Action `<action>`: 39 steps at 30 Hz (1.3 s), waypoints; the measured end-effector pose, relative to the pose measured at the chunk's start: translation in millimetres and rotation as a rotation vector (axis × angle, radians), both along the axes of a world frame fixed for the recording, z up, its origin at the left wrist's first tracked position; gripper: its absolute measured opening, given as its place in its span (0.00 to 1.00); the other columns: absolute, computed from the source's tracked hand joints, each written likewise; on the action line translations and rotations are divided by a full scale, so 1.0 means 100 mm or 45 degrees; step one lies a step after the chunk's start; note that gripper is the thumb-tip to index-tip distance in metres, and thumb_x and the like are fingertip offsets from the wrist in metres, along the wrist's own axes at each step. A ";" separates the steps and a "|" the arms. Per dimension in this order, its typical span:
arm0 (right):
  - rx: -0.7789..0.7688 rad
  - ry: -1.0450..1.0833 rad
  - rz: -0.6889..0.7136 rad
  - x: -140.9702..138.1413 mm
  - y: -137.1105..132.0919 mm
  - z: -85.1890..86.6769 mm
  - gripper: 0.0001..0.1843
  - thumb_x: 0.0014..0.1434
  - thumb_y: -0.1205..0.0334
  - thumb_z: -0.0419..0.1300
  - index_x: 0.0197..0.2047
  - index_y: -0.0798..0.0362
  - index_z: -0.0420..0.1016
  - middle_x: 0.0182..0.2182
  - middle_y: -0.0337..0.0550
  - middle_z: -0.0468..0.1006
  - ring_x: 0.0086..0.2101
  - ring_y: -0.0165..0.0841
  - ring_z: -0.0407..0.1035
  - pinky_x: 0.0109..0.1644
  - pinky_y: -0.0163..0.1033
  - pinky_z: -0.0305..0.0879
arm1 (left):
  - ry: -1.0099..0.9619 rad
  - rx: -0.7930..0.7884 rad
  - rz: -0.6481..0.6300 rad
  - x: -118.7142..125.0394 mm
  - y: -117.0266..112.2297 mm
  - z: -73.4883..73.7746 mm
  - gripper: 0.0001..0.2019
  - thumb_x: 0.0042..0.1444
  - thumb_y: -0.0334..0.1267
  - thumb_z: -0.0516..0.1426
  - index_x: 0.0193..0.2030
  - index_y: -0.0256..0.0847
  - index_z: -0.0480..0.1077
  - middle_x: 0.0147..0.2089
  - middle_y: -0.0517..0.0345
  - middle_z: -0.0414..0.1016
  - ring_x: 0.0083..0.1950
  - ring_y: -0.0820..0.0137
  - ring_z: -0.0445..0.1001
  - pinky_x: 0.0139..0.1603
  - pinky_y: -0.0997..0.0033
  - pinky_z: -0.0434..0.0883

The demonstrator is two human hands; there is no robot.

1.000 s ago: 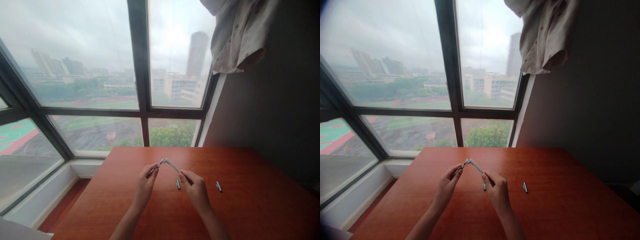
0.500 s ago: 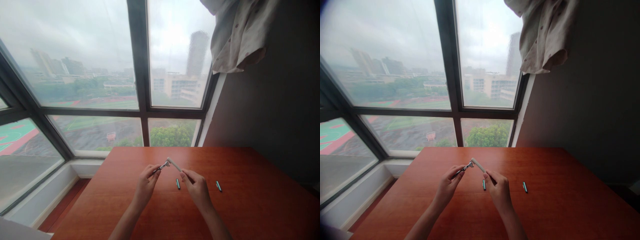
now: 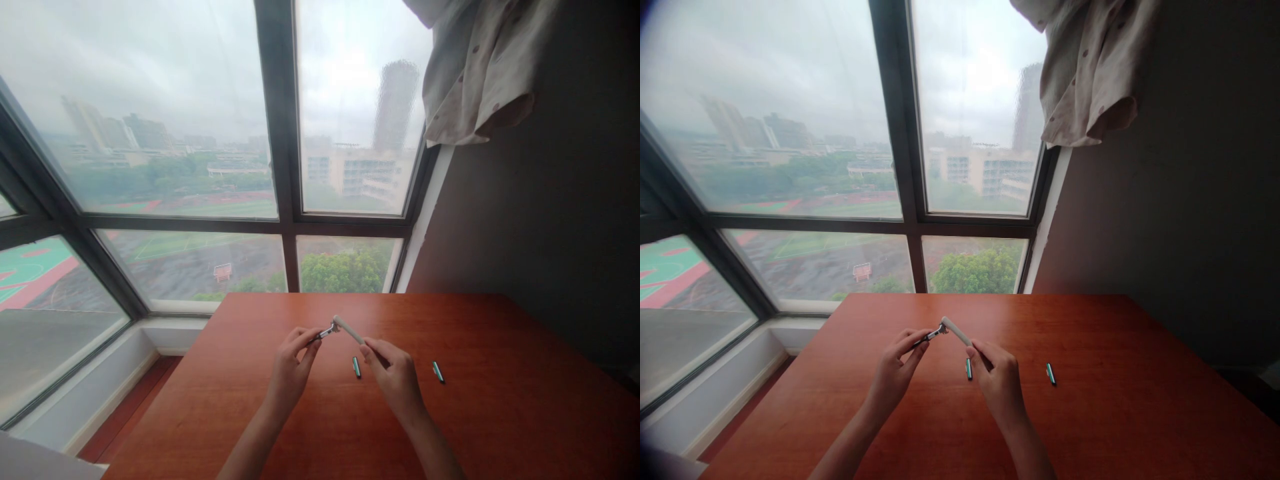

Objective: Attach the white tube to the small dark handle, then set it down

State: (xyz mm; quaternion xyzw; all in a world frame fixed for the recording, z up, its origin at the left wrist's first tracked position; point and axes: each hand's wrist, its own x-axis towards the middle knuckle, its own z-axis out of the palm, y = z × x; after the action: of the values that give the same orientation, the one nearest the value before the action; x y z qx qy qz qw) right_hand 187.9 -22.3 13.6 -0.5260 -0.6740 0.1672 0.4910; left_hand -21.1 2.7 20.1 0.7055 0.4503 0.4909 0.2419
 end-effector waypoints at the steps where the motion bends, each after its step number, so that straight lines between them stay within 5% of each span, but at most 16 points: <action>1: 0.001 -0.008 0.006 0.00 0.00 0.00 0.19 0.63 0.53 0.52 0.37 0.56 0.80 0.28 0.47 0.80 0.28 0.35 0.72 0.30 0.33 0.66 | 0.008 0.006 0.005 0.00 0.00 0.00 0.12 0.59 0.40 0.54 0.45 0.42 0.76 0.38 0.51 0.75 0.41 0.64 0.73 0.41 0.68 0.70; 20: 0.014 -0.045 -0.023 0.03 0.02 -0.02 0.18 0.63 0.54 0.52 0.37 0.55 0.79 0.28 0.47 0.80 0.29 0.36 0.73 0.32 0.34 0.66 | 0.119 0.067 0.029 -0.01 0.00 -0.02 0.12 0.60 0.38 0.53 0.46 0.43 0.75 0.37 0.52 0.74 0.39 0.65 0.74 0.40 0.70 0.69; 31: 0.047 -0.312 -0.057 0.11 0.03 -0.11 0.15 0.64 0.57 0.52 0.39 0.53 0.79 0.29 0.46 0.79 0.30 0.34 0.73 0.36 0.33 0.63 | 0.801 0.335 0.252 -0.02 -0.04 -0.01 0.12 0.62 0.33 0.51 0.46 0.45 0.74 0.35 0.53 0.71 0.37 0.65 0.69 0.41 0.65 0.62; 39: 0.017 -0.334 -0.052 0.11 0.04 -0.12 0.12 0.63 0.59 0.54 0.39 0.51 0.79 0.28 0.42 0.78 0.29 0.33 0.72 0.36 0.33 0.61 | 0.929 0.347 0.289 -0.04 -0.06 0.02 0.11 0.62 0.33 0.52 0.47 0.45 0.72 0.37 0.53 0.70 0.39 0.64 0.68 0.43 0.65 0.61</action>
State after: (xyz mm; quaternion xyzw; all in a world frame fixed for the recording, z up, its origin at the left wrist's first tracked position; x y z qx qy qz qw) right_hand 199.0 -18.1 1.8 -0.5537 -0.7228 0.0826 0.4052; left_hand -25.0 -3.3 22.1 0.8048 0.5124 0.2870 -0.0854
